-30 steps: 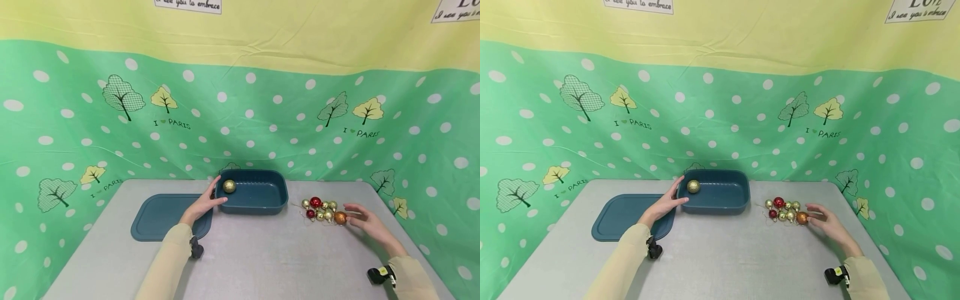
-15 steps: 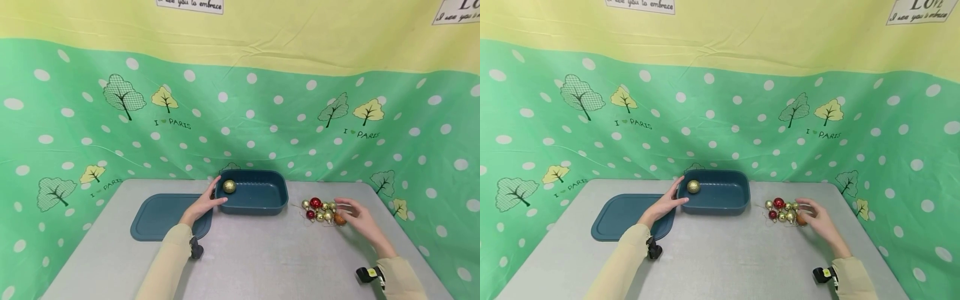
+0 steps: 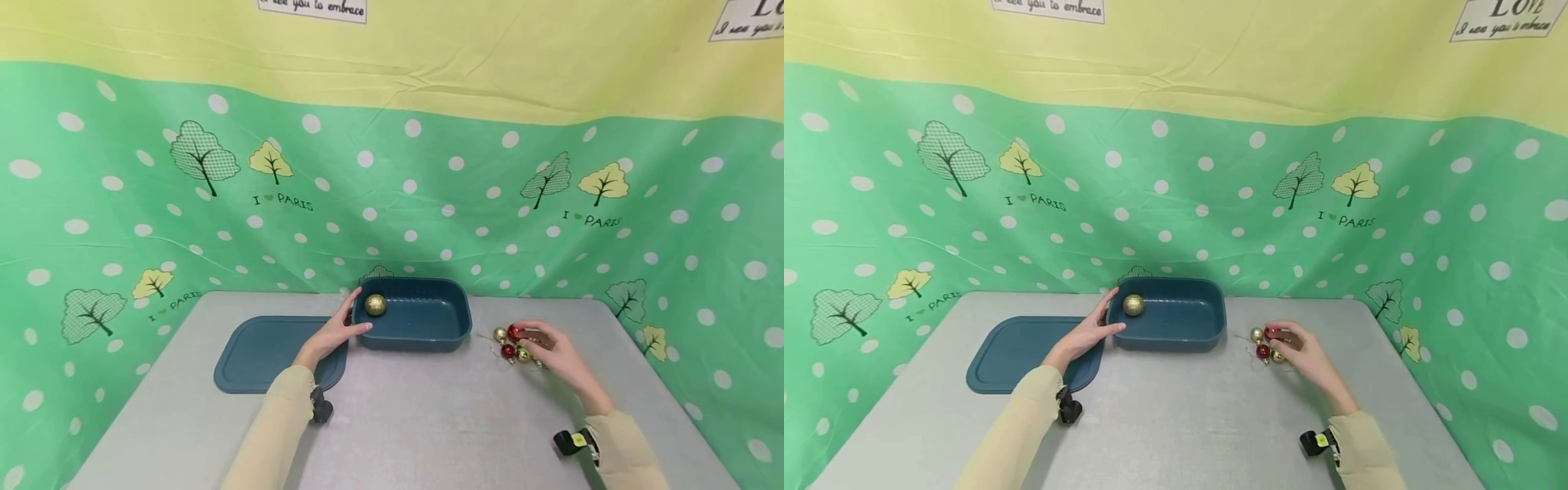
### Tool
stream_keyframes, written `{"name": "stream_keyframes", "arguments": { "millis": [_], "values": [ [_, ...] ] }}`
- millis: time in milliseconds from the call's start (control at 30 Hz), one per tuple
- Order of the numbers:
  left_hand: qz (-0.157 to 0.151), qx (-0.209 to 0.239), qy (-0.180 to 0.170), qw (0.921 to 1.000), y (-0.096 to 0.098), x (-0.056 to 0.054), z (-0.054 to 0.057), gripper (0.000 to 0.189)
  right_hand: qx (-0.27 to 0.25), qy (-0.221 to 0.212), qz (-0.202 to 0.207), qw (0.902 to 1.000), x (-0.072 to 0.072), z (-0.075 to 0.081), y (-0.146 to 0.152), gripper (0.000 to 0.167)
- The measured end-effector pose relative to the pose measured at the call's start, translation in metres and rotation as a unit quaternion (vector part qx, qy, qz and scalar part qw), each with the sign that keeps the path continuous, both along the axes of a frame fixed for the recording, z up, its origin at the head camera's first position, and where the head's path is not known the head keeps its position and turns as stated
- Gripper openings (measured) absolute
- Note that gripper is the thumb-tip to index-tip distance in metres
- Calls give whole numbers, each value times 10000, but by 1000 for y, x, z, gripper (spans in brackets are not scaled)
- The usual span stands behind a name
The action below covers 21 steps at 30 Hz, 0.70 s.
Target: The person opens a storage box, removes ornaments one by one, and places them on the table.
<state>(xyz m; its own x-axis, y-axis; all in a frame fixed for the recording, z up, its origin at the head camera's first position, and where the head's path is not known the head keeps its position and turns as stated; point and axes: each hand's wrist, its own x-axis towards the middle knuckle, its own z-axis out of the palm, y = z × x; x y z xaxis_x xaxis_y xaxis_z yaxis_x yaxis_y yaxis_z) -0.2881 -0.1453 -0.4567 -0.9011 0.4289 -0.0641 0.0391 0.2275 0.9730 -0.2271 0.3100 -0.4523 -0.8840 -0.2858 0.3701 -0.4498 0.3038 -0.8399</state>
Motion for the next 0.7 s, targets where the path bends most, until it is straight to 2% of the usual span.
{"name": "stream_keyframes", "arguments": {
  "millis": [133, 367, 700],
  "values": [
    [28, -22, -22, 10000, 0, -1, -1, 88, -205, -84, 287, 9993, -2, 2, -17, 32],
    [176, 122, -10, 9998, 0, -18, -32, 89, -266, -145, 569, 9979, -6, 1, -39, 31],
    [359, 141, 121, 9992, -1, -16, -34, 88, -241, 85, 697, 9972, -16, 2, -71, 29]
  ]
}}
